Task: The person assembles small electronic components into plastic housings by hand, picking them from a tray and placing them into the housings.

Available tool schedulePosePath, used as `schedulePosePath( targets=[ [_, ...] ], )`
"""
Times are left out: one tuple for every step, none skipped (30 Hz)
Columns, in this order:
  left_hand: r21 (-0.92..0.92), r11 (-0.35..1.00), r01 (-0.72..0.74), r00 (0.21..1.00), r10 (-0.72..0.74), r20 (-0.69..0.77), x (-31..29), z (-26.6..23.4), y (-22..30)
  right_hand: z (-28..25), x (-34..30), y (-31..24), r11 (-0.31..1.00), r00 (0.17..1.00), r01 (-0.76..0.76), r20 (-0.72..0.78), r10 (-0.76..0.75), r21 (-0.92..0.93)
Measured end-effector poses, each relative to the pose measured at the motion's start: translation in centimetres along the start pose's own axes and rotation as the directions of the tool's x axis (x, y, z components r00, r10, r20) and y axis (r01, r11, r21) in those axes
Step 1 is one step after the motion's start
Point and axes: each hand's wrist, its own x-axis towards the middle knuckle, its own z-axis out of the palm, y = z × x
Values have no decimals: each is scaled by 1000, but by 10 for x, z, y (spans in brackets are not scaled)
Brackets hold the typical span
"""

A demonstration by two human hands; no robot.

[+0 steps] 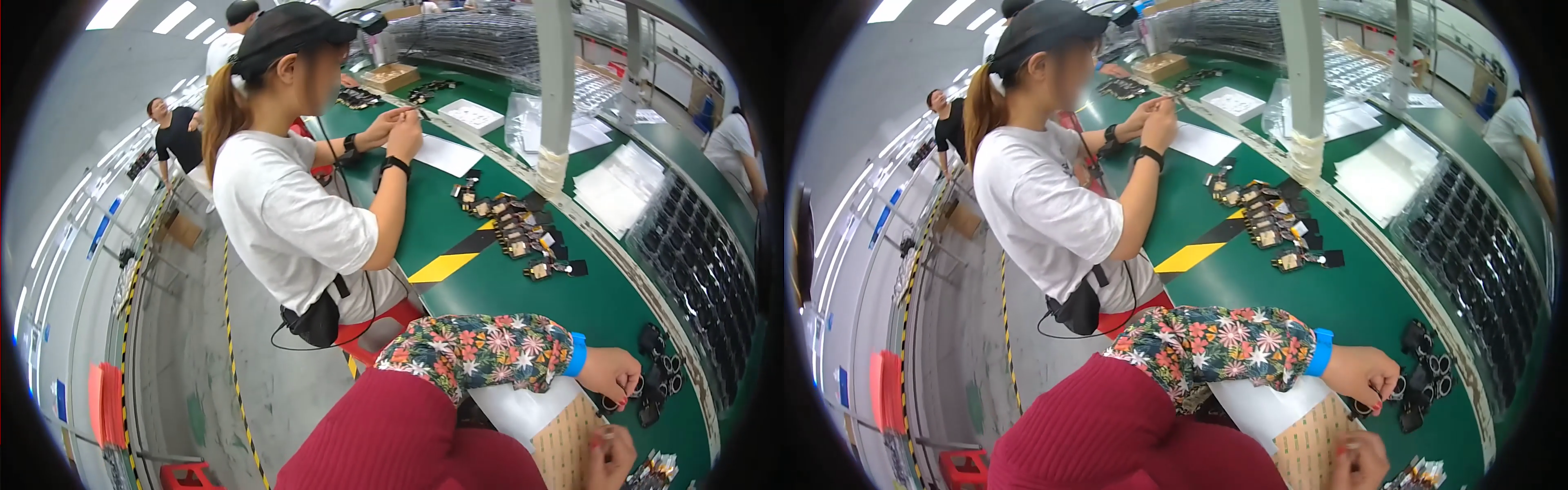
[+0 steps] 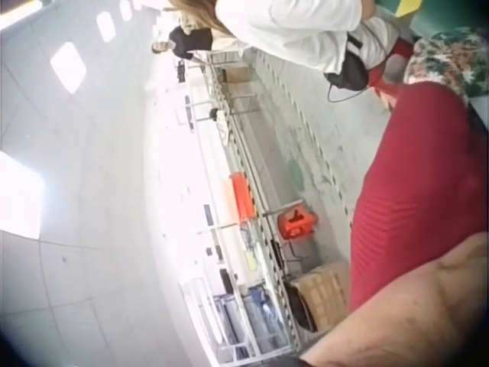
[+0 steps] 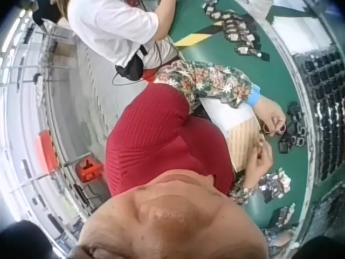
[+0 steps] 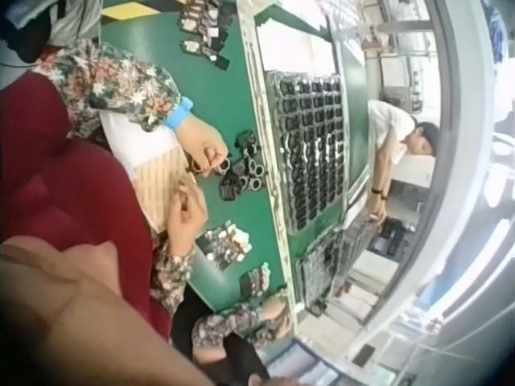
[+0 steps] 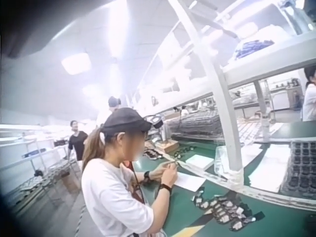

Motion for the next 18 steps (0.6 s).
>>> schedulePosePath(
  targets=[
    [-20,1000,-22,1000,23,11,0,0,0,6,3,-3,990,994,99,54,-94,-97],
    [-15,1000,-24,1000,24,-5,0,0,0,10,5,-6,962,977,199,113,-180,-187],
    [-38,999,-30,1000,30,-7,0,0,2,13,4,-11,950,975,190,158,-154,-248],
    [-61,998,-36,999,35,-7,-1,0,3,15,5,-10,949,973,197,165,-159,-245],
    [-60,998,-36,999,35,-14,-1,0,1,19,4,-7,916,961,250,197,-195,-314],
    [-60,997,-56,998,54,-21,0,0,0,20,3,-5,875,946,303,229,-229,-378],
    [-60,995,-75,997,73,-25,1,0,0,21,2,-5,875,945,306,229,-232,-375],
    [-57,996,-73,997,71,-26,1,0,1,21,0,-6,866,946,304,237,-223,-397],
    [-19,999,-47,998,47,-31,2,0,2,21,-1,-6,856,947,300,243,-212,-421],
    [19,1000,-22,999,22,-36,3,0,3,21,-1,-7,857,947,298,239,-213,-420],
    [22,1000,-20,999,21,-32,3,1,2,22,-1,-8,852,949,293,244,-202,-434],
    [36,997,-63,997,65,-49,2,2,0,21,-2,-8,846,950,288,249,-191,-450],
    [50,993,-105,992,109,-66,1,3,-1,22,-4,-8,844,951,286,242,-192,-453],
    [54,993,-108,992,111,-60,1,4,-1,23,-5,-7,836,947,306,234,-219,-455],
    [103,990,-100,992,107,-64,1,4,0,24,-6,-6,826,942,327,229,-246,-459],
    [152,984,-92,992,103,-69,0,5,0,24,-9,-5,823,942,328,226,-248,-463],
    [154,983,-97,992,108,-66,2,3,-1,23,-12,-3,811,946,318,217,-240,-491],
    [132,990,-41,998,47,-46,5,2,0,22,-15,-2,798,951,306,209,-229,-519]
  ],
)
